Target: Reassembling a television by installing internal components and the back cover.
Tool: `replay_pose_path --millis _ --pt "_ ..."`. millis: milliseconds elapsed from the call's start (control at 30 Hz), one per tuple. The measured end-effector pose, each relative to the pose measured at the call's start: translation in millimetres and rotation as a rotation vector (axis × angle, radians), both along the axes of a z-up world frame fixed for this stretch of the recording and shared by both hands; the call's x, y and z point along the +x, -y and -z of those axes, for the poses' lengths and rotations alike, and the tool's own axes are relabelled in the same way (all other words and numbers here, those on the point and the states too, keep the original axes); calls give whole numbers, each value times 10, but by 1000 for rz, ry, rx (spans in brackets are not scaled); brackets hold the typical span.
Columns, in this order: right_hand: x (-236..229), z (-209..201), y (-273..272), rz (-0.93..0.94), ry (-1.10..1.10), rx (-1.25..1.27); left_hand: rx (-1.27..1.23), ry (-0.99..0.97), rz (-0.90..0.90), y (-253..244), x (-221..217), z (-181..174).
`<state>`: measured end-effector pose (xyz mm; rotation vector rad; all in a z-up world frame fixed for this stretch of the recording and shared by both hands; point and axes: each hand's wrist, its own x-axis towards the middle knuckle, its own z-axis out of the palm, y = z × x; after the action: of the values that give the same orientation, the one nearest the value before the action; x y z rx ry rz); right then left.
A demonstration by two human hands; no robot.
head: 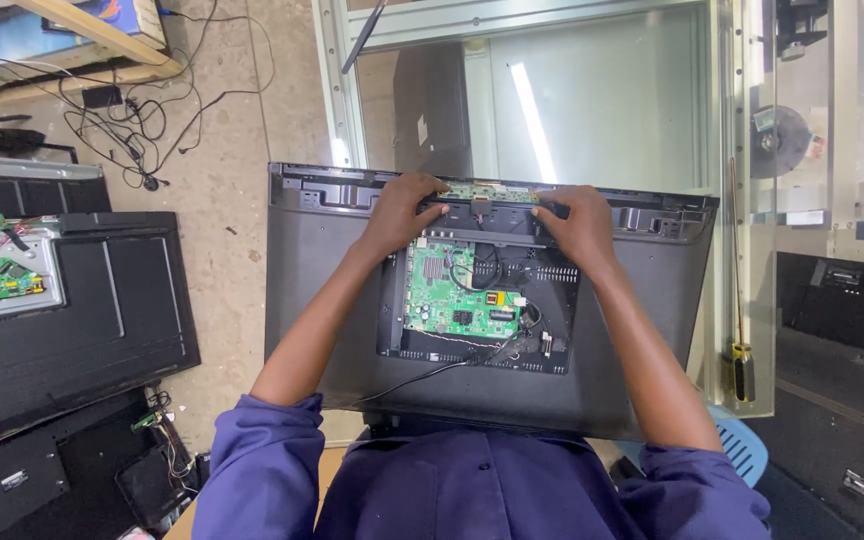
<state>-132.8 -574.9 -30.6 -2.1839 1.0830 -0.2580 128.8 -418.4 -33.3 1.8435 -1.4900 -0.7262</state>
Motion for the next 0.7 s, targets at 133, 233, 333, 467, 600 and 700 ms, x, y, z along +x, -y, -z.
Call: replay_pose_path --millis 133,233,333,467,600,700 --pt "54 -69 -32 44 43 41 10 38 -42 22 3 151" --pt "95 -121 -78 75 70 35 7 -3 -94 32 -9 85" --pt "134 -209 -103 78 142 43 -31 -10 -102 48 -14 -41" --pt "169 -201 -25 102 167 67 -18 -4 -125 118 21 -44" --pt "220 -187 17 127 164 102 -19 -3 -135 153 56 4" --pt "267 -262 27 125 181 96 -6 24 -146 162 84 -43"
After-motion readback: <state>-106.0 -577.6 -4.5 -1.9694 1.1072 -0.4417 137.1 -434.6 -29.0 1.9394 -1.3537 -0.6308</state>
